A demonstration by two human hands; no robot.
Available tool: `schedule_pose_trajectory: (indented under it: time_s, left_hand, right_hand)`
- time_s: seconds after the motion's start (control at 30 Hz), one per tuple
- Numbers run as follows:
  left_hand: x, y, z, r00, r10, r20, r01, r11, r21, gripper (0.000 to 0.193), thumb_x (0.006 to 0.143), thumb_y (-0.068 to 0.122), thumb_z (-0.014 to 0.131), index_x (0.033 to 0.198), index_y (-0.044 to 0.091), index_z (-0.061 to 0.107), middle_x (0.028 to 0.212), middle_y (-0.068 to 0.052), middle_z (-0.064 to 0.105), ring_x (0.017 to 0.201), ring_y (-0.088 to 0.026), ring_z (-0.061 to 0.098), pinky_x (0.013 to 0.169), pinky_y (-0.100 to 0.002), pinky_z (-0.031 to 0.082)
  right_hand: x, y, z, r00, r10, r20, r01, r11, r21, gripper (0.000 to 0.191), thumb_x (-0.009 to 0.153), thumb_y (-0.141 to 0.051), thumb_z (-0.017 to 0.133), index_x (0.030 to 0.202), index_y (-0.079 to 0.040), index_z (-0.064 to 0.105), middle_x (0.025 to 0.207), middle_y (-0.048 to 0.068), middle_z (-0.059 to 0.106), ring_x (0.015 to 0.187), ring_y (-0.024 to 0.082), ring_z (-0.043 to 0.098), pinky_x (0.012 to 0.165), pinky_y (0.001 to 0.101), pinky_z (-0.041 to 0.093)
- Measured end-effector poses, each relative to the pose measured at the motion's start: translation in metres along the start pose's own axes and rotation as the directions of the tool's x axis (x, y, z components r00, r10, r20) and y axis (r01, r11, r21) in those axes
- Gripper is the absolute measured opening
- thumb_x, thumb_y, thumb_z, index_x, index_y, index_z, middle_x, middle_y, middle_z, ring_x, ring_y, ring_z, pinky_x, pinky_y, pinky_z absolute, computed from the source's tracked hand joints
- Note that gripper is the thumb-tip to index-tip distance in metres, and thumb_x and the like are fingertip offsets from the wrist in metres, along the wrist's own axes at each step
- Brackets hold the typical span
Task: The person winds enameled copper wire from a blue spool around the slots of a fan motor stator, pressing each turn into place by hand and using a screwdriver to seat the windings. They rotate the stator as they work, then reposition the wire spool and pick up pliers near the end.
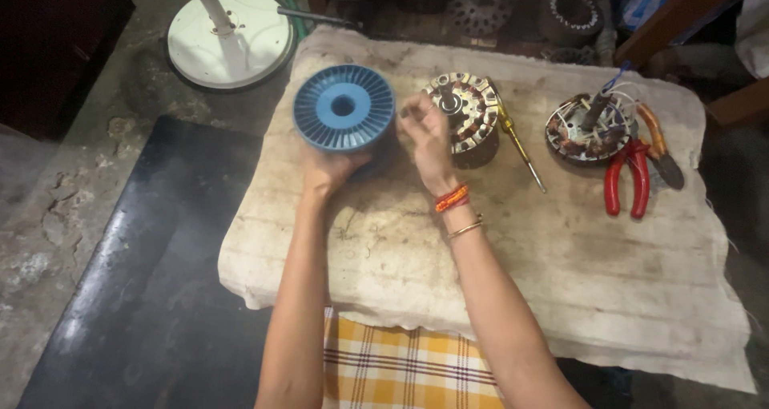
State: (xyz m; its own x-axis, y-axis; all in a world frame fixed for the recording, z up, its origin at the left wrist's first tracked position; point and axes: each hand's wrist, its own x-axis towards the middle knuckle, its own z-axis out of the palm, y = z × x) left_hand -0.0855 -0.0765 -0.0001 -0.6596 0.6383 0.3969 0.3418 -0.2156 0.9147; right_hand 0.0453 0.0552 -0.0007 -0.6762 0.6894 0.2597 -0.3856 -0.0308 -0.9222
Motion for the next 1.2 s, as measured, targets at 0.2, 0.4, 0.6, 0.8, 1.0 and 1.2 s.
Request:
schedule_pose_trajectory:
  time_s: [0.2, 0.4, 0.6, 0.8, 1.0, 1.2]
  left_hand:
    - [0.009, -0.009, -0.007, 0.997, -0.061, 0.043, 0.062, 0.998, -0.025, 0.054, 0.060, 0.005, 0.092, 0.110, 0.000, 0.070, 0.102, -0.006, 0.074, 0.089, -0.016, 0.069, 0.079, -0.032, 0.059]
    - [0.010, -0.014, -0.009, 1.000, -0.003, 0.014, 0.003, 1.000, 0.005, 0.048, 0.064, 0.006, 0.091, 0.107, -0.001, 0.072, 0.100, -0.006, 0.075, 0.087, -0.014, 0.072, 0.078, -0.029, 0.060]
    - [0.012, -0.017, -0.009, 0.990, -0.140, -0.030, 0.142, 0.987, 0.077, 0.039, 0.068, 0.009, 0.091, 0.102, 0.000, 0.076, 0.093, -0.007, 0.077, 0.079, -0.016, 0.072, 0.072, -0.030, 0.059]
    - [0.010, -0.016, -0.004, 0.999, -0.028, -0.027, 0.027, 0.999, -0.028, 0.051, 0.062, 0.009, 0.091, 0.108, 0.000, 0.070, 0.099, -0.006, 0.074, 0.087, -0.014, 0.070, 0.077, -0.029, 0.059]
    - [0.011, -0.018, -0.003, 0.998, -0.045, -0.047, 0.047, 0.998, 0.044, 0.042, 0.064, 0.010, 0.091, 0.101, 0.000, 0.073, 0.093, -0.006, 0.075, 0.081, -0.013, 0.070, 0.073, -0.028, 0.059]
    - [0.007, -0.018, 0.000, 0.987, -0.140, -0.078, 0.143, 0.989, 0.044, 0.034, 0.068, 0.009, 0.091, 0.097, -0.001, 0.076, 0.088, -0.009, 0.076, 0.077, -0.014, 0.069, 0.071, -0.029, 0.058]
  right_hand:
    - [0.003, -0.005, -0.003, 0.992, -0.087, -0.090, 0.086, 0.996, -0.011, 0.005, 0.105, -0.010, 0.058, 0.101, -0.011, 0.058, 0.081, -0.004, 0.058, 0.074, 0.008, 0.062, 0.062, 0.0185, 0.048]
    - [0.004, -0.006, -0.010, 0.995, -0.103, 0.015, 0.102, 0.994, 0.038, 0.002, 0.106, -0.010, 0.057, 0.104, -0.008, 0.058, 0.081, 0.000, 0.063, 0.082, 0.013, 0.069, 0.066, 0.0214, 0.049]
    - [0.004, -0.012, -0.013, 0.991, -0.134, 0.029, 0.136, 0.985, -0.109, 0.012, 0.104, -0.012, 0.058, 0.100, -0.005, 0.066, 0.090, 0.007, 0.076, 0.084, 0.013, 0.074, 0.078, 0.0240, 0.059]
    - [-0.009, -0.023, 0.014, 0.926, -0.362, -0.105, 0.206, 0.720, -0.663, 0.015, 0.094, -0.013, 0.073, 0.102, -0.003, 0.067, 0.085, 0.008, 0.077, 0.072, 0.014, 0.075, 0.061, 0.0268, 0.057]
    - [-0.010, -0.037, 0.024, 0.775, -0.579, 0.253, 0.436, 0.200, -0.878, 0.017, 0.079, -0.012, 0.080, 0.095, -0.011, 0.078, 0.103, 0.007, 0.076, 0.090, 0.025, 0.072, 0.082, 0.0391, 0.058]
    - [-0.013, -0.030, 0.022, 0.689, -0.561, 0.458, 0.579, 0.046, -0.814, 0.013, 0.084, -0.007, 0.073, 0.093, -0.013, 0.081, 0.109, 0.007, 0.074, 0.098, 0.027, 0.068, 0.087, 0.0392, 0.056]
